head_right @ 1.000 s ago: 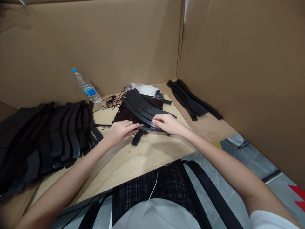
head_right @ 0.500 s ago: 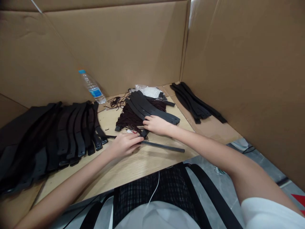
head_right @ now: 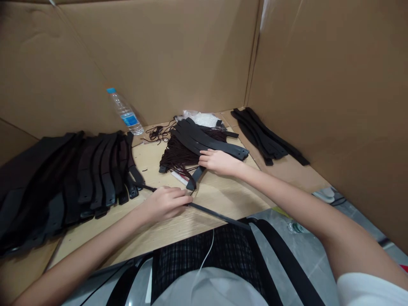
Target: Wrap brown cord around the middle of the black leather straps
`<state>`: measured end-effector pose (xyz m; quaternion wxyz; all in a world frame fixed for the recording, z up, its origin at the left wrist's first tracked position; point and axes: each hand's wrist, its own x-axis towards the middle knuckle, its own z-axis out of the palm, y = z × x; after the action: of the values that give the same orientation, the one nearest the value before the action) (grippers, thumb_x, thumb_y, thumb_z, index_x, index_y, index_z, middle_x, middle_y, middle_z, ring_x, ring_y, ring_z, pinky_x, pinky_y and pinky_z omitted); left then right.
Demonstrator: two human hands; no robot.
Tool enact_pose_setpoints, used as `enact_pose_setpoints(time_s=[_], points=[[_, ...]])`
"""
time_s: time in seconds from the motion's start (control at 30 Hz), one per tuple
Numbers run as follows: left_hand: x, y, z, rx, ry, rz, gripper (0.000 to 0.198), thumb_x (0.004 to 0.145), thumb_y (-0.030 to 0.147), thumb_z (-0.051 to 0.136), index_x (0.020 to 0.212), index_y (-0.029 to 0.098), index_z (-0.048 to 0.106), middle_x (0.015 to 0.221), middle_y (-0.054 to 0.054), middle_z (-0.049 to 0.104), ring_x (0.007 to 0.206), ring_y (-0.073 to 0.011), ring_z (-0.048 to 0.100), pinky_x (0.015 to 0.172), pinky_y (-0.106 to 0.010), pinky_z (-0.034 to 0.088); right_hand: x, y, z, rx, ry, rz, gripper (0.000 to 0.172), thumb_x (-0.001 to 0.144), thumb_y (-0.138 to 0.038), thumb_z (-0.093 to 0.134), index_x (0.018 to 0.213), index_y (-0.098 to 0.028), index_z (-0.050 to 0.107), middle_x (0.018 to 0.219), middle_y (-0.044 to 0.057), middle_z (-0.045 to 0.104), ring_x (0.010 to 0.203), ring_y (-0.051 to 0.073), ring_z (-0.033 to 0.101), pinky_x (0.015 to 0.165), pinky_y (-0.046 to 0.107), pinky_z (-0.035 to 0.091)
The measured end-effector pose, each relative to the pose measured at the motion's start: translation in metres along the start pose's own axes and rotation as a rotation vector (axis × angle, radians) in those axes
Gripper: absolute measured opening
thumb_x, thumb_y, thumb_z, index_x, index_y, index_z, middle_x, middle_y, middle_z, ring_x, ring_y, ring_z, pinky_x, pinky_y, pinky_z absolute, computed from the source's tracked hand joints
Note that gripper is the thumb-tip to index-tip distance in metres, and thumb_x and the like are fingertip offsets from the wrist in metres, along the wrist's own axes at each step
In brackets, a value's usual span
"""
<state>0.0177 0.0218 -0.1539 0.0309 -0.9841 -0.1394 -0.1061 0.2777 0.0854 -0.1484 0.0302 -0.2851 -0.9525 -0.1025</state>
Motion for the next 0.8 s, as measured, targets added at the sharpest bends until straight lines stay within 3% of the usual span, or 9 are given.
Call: enact_pose_setpoints(time_s=[0.53, 0.7, 0.8], points=[[-0.006, 0.001, -0.007, -0.069, -0.047, 0.033, 0.034, 0.102, 0.033, 0.032, 0.101, 0.019, 0.063, 0.075, -0.002, 0.064, 0.066, -0.0146, 0.061, 0.055, -0.027, 0.038, -0.011, 0.011, 0.006, 0.024, -0.043, -0.007, 0.035, 0.089, -0.002, 0.044, 0.116, -0.011, 0.065, 0.120, 0.013, 0.067, 0.134, 0.028, 0.047, 0.108, 0.047, 0.042], [-0.007, 0.001, -0.008, -0.066, -0.056, 0.013, 0.034, 0.102, 0.034, 0.033, 0.103, 0.020, 0.063, 0.075, -0.001, 0.064, 0.066, -0.0142, 0.061, 0.054, -0.027, 0.038, -0.010, 0.001, 0.007, 0.064, -0.014, 0.054, 0.036, 0.085, -0.004, 0.047, 0.113, -0.014, 0.067, 0.115, 0.011, 0.068, 0.130, 0.028, 0.051, 0.107, 0.048, 0.039], [-0.007, 0.001, -0.008, -0.050, -0.050, 0.011, 0.035, 0.102, 0.035, 0.031, 0.102, 0.020, 0.063, 0.074, -0.001, 0.064, 0.065, -0.0144, 0.061, 0.054, -0.027, 0.037, -0.004, -0.017, 0.000, 0.144, 0.072, 0.149, 0.031, 0.076, -0.016, 0.062, 0.106, -0.013, 0.069, 0.113, 0.012, 0.067, 0.121, 0.032, 0.054, 0.108, 0.050, 0.034]])
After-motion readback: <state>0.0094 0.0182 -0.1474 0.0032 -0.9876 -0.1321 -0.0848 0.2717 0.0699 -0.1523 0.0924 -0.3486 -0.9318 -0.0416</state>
